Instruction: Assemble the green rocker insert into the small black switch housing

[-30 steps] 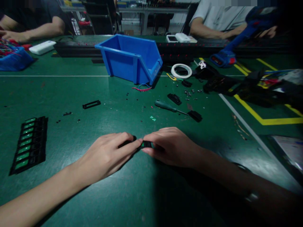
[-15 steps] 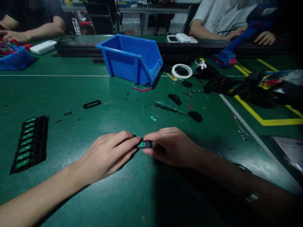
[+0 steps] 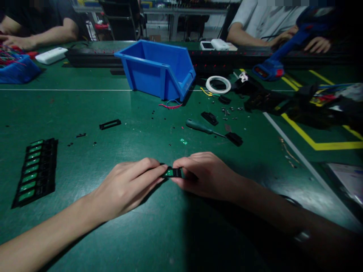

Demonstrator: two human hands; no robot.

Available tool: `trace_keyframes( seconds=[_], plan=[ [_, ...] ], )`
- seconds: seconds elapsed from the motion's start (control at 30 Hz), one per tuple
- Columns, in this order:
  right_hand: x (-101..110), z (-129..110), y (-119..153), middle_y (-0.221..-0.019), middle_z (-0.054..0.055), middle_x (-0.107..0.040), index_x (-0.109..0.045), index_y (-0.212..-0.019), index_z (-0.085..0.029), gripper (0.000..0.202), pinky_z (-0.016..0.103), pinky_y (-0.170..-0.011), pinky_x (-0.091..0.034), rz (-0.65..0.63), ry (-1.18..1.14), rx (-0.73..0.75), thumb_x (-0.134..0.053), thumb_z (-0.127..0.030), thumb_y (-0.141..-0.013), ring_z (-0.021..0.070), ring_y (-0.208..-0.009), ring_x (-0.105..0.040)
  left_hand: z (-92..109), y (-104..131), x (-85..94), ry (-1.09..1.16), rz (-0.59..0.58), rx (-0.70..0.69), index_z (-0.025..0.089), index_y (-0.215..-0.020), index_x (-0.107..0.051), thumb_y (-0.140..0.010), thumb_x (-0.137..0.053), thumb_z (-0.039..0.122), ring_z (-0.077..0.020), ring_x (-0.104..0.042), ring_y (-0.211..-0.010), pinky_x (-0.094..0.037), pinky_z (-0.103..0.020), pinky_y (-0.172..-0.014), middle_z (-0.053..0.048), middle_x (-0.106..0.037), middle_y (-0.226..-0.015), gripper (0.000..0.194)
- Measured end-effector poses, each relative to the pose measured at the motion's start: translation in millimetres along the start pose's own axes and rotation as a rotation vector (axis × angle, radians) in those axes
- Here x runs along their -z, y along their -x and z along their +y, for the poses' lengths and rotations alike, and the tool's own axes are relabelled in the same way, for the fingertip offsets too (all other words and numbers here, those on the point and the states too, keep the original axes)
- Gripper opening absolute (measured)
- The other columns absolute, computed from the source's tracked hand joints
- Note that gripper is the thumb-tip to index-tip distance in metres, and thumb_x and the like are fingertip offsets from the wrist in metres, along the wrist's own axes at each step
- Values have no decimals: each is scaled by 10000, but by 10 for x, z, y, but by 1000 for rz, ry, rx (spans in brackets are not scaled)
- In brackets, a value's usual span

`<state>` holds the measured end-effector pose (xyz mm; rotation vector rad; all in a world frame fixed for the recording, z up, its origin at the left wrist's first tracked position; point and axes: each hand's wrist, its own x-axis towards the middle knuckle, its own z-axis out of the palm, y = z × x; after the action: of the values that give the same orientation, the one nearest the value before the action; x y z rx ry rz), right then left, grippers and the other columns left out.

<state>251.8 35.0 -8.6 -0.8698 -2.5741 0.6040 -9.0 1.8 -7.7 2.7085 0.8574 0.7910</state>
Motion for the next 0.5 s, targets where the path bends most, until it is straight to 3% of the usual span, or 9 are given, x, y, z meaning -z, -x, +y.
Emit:
trace_keyframes(
  seconds=[0.23,0.5],
  plan=[
    [-26,14,11,-672,-48,-625,-631,-1014,-205,156,264,-620,-345,11,-5,35,-668,-320,-915,136,-597,-567,41,45,0,-47,101,-75,125,-1312,-611,-946,-631,115,-184,-681,-986,-596,-285,-755,-136,-687,-1137,367],
    [-53,-41,33,-657,-70,-605,-580,-1059,-192,185,270,-597,-327,48,-10,124,-654,-299,-927,128,-571,-551,79,104,12,-36,116,-100,87,-1248,-644,-908,-675,83,-211,-678,-1071,-613,-325,-870,-161,-683,-1196,341]
  ],
)
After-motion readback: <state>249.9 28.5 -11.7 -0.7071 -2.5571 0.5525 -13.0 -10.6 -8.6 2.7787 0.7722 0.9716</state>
